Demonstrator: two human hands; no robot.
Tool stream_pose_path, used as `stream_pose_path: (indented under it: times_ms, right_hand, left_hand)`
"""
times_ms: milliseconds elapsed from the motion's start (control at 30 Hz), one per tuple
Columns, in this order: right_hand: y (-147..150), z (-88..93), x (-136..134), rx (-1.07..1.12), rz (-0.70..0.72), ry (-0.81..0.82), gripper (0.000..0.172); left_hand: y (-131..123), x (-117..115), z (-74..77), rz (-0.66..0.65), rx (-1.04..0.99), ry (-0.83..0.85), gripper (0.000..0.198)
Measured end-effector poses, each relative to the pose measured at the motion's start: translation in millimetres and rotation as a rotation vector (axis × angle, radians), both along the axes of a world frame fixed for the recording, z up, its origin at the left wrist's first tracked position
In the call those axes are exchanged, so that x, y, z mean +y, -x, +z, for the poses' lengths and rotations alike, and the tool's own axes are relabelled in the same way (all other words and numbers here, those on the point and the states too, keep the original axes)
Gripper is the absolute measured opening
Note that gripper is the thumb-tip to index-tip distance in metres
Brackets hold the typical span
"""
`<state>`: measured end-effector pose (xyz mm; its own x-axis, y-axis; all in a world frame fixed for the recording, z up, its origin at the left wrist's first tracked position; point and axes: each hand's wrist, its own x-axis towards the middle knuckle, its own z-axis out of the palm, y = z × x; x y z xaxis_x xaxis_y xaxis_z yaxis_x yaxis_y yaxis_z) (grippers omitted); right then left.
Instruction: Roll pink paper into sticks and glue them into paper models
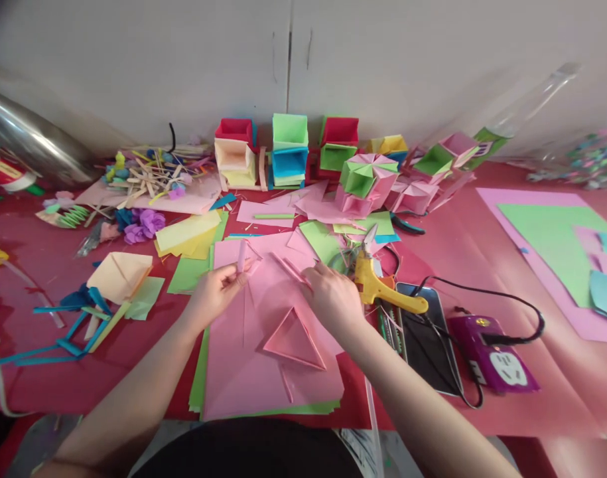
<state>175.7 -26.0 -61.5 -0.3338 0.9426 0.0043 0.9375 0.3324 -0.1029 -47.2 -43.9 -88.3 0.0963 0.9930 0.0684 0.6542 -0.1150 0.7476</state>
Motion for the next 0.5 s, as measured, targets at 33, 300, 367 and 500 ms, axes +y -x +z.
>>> stream_pose_path:
  times_ms: [33,300,367,500]
  right_hand:
    - [9,-5.6,4,-0.017,-0.007,-0.005,0.018]
    - [13,-9.7,8,-0.008,-0.016,-0.047,0.011]
    - [8,-7.3,4,0.019,0.009,-0.034,0.009]
    - [8,-11.4,3,0.090,0.152,-0.009,0.014]
  left_hand:
    - [-2,0,-0.5,-0.010,0.005,-0.004,0.033]
    - [-6,-1,-7.8,0.008,0.109,-0.021,0.033]
    - [-6,0,-9.2,0.017,0.116,-0.007,0.033]
    - [-9,2,-9.1,-0.007,0.124,-0.007,0.025]
